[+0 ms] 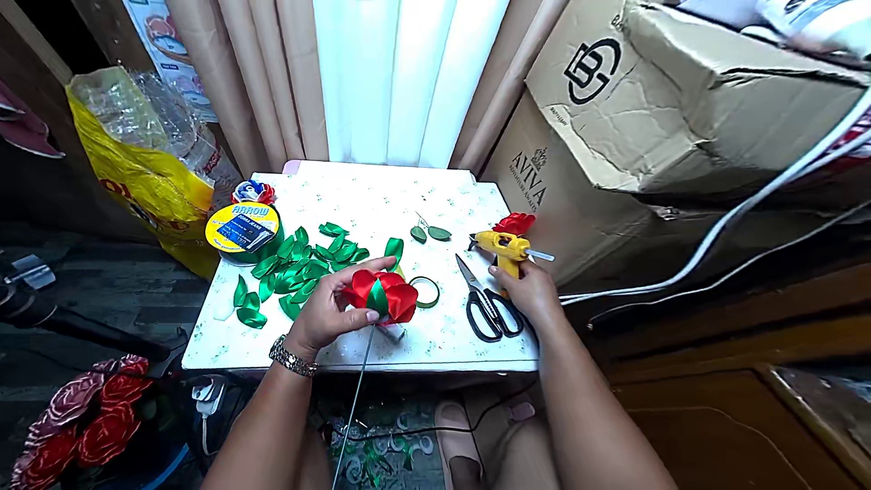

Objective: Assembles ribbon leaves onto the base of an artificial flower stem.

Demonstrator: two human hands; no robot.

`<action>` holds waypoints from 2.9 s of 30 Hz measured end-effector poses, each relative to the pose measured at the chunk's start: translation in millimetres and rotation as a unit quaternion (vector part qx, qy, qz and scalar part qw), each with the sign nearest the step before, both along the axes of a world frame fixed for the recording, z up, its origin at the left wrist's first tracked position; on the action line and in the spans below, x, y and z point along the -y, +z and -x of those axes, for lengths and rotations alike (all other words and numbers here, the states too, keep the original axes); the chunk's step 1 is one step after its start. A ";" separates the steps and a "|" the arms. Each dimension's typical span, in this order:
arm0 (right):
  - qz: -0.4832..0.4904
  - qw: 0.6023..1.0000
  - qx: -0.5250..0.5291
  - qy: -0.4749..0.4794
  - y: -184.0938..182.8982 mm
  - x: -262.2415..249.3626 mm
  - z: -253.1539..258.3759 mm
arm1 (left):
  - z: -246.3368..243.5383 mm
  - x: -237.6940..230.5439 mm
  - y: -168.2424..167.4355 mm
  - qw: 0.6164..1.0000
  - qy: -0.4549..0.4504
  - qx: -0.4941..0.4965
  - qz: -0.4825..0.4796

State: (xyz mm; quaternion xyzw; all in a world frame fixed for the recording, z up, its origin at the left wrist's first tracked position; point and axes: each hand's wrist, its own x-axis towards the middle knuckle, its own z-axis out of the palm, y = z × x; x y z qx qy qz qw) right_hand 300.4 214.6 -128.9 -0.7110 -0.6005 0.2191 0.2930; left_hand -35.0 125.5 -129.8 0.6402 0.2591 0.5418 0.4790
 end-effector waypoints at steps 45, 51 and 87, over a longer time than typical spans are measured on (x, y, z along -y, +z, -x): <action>-0.261 0.935 0.069 0.230 18.7 50.2 27.6 | -16.5 0.5 -3.9 0.988 0.028 -0.149 -0.022; -0.199 0.971 -0.030 0.127 14.2 29.4 12.1 | -15.0 -3.2 -9.1 0.996 0.014 -0.092 0.007; -0.260 0.857 -0.369 0.246 36.8 50.6 66.4 | -48.7 2.6 -0.8 0.953 0.043 0.188 0.233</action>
